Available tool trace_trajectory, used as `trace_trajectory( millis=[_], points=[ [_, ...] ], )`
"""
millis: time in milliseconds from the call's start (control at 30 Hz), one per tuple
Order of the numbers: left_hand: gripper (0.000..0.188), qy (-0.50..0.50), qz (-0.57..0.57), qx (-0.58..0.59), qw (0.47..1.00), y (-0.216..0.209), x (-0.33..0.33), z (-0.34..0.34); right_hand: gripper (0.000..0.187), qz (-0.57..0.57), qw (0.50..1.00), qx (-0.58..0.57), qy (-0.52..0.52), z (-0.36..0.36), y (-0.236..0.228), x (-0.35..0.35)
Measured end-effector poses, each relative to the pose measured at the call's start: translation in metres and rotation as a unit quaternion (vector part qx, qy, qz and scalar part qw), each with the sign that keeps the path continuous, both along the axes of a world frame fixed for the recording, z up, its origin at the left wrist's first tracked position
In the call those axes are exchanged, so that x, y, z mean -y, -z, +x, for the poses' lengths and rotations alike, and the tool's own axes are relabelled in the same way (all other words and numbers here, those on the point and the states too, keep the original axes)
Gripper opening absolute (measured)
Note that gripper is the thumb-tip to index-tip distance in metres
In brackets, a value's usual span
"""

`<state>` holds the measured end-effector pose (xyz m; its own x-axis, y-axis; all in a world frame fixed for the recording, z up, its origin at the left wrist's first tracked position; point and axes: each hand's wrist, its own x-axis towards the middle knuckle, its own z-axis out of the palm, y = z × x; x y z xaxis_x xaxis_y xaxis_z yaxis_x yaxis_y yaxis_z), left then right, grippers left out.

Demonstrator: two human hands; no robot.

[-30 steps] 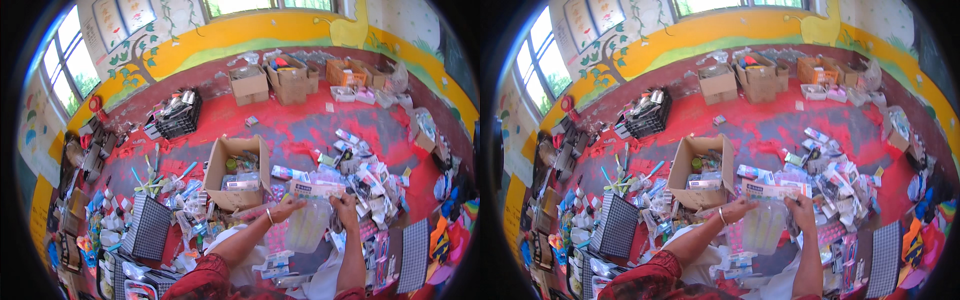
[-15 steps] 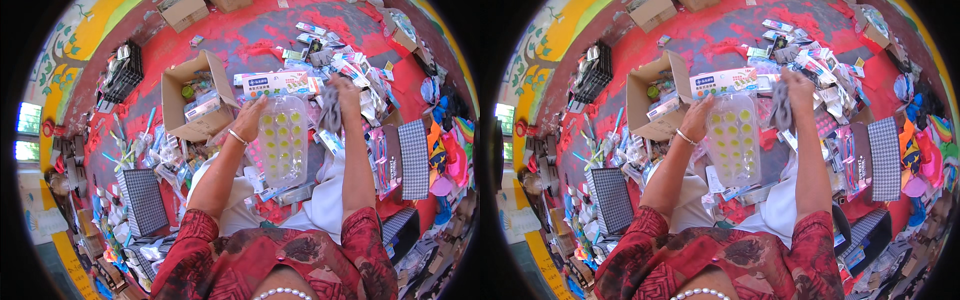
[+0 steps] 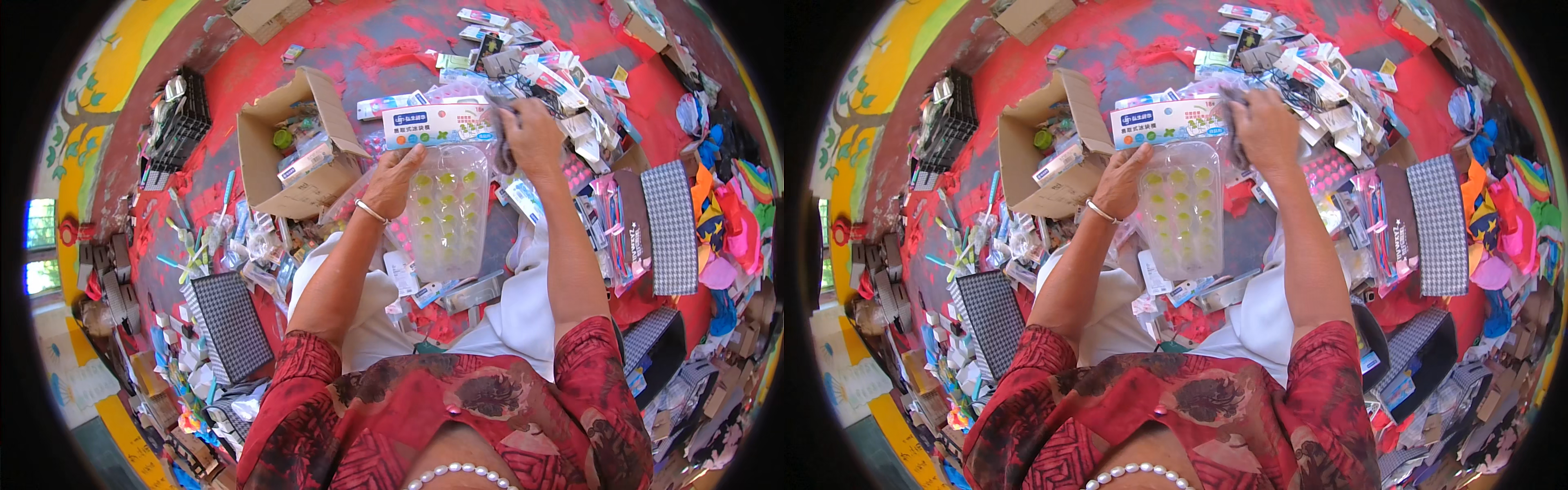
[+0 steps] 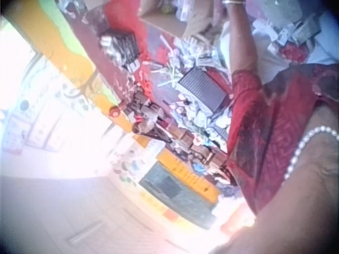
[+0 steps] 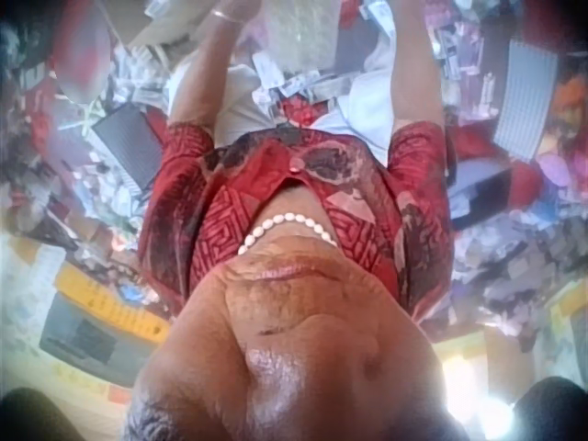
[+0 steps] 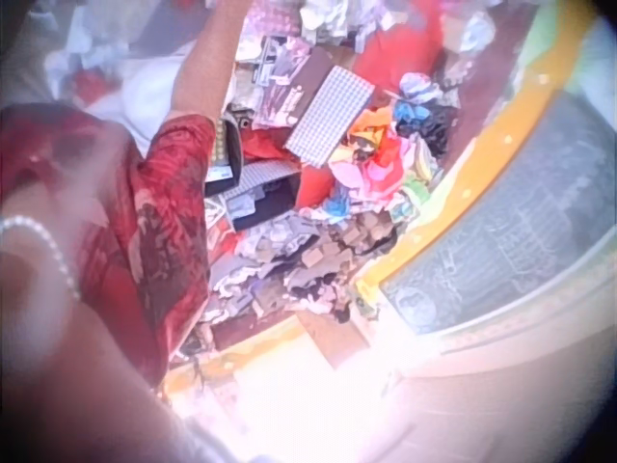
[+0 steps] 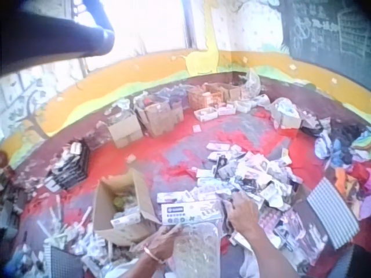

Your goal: The person sits on the floor and repeatedly wipes small yellow balls inside plastic blister packs using a cloth. They pick up each pack, wipe the surface, and place it into a black tray. The person also briefly handles a small box of earbuds.

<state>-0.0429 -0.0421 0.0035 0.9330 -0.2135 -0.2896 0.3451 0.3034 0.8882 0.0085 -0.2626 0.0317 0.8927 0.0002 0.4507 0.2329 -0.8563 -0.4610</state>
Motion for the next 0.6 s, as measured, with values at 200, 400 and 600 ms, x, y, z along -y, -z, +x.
trace_trajectory(
  millis=[200,400,600],
  points=[
    [0.029,-0.067,-0.126,-0.036,0.989,0.000,-0.008,0.004,0.036,0.085,0.992,-0.034,0.086,0.014,0.012,0.028],
    [0.035,-0.045,-0.044,0.054,0.997,-0.007,-0.013,0.001,0.038,0.551,0.763,-0.339,0.000,0.011,0.011,0.016],
    [0.034,0.007,-0.030,0.076,0.997,-0.015,-0.017,0.004,0.047,0.586,0.702,-0.354,-0.194,-0.017,-0.003,-0.016]
  ],
)
